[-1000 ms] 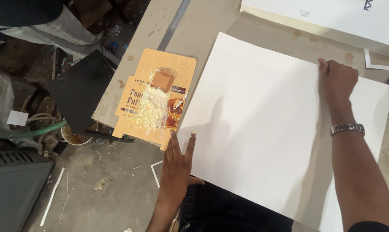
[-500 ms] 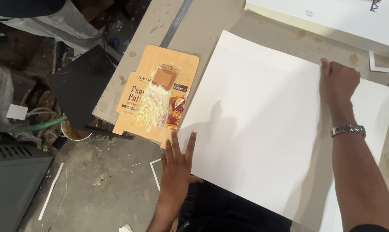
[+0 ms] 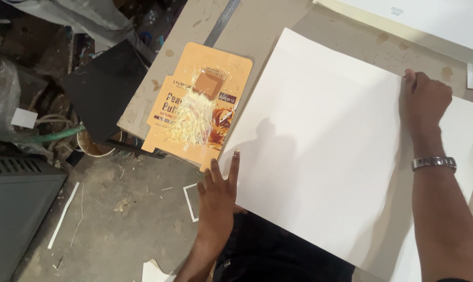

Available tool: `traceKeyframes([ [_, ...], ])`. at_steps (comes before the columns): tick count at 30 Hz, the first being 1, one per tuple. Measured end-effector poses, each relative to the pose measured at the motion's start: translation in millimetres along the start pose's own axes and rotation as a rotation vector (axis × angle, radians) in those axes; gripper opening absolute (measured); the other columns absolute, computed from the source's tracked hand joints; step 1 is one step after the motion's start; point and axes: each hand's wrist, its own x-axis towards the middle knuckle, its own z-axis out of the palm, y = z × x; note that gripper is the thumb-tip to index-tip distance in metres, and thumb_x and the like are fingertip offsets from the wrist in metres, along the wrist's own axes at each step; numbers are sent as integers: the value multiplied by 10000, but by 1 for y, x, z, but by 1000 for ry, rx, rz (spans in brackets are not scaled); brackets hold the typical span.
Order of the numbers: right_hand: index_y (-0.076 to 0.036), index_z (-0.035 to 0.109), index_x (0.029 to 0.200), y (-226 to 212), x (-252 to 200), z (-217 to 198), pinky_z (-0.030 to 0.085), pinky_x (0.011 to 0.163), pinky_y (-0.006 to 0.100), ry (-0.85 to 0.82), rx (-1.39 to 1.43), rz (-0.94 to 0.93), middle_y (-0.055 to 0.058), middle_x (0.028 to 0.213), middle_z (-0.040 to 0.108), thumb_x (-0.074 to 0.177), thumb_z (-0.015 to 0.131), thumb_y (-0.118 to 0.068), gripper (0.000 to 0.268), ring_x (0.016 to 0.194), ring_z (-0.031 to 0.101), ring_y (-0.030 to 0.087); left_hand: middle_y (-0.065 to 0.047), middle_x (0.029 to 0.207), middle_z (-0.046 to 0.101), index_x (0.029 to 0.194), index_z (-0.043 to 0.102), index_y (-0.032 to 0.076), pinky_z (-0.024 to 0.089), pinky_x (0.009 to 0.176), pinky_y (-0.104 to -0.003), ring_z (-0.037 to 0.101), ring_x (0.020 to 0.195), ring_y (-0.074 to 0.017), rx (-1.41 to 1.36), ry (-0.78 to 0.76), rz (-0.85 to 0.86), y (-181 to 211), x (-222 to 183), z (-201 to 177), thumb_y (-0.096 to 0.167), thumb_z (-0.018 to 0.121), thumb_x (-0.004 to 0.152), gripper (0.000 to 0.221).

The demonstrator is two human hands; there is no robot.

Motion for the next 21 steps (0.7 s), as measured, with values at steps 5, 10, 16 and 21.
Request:
traceKeyframes([
  [5, -20, 706, 866, 9, -3, 10, 470, 895, 515, -5, 1, -72, 168, 781, 664, 1123, 497, -250, 403, 836, 613, 365, -301, 1469, 383, 1615, 2, 150, 521, 991, -443, 509, 1292, -391, -16, -10, 11, -4, 4, 8, 480, 931, 583, 1428],
  [10, -18, 745, 965, -15, -4, -2, 394, 1055, 540, 71, -73, -173, 148, 970, 712, 1107, 546, -220, 317, 1039, 579, 333, -313, 1498, 395, 1590, -2, 179, 540, 968, -445, 530, 1269, -424, 14, -19, -4, -4, 7, 13, 510, 944, 536, 1454],
  [16, -38, 643, 1325, -30, -5, 19, 367, 1051, 468, 108, -11, -136, 128, 1248, 611, 1001, 492, 6, 361, 1149, 535, 308, -321, 1441, 422, 1602, 9, 171, 552, 961, -432, 558, 1252, -425, 25, 34, 23, -5, 6, 18, 486, 947, 535, 1456],
  [21, -76, 679, 1099, -59, -4, -3, 403, 991, 542, 38, -36, -48, 176, 1216, 648, 1009, 591, -151, 147, 1145, 529, 377, -343, 1437, 411, 1593, 12, 154, 551, 957, -450, 544, 1265, -443, 6, 33, 37, -6, 6, 17, 510, 941, 520, 1463],
])
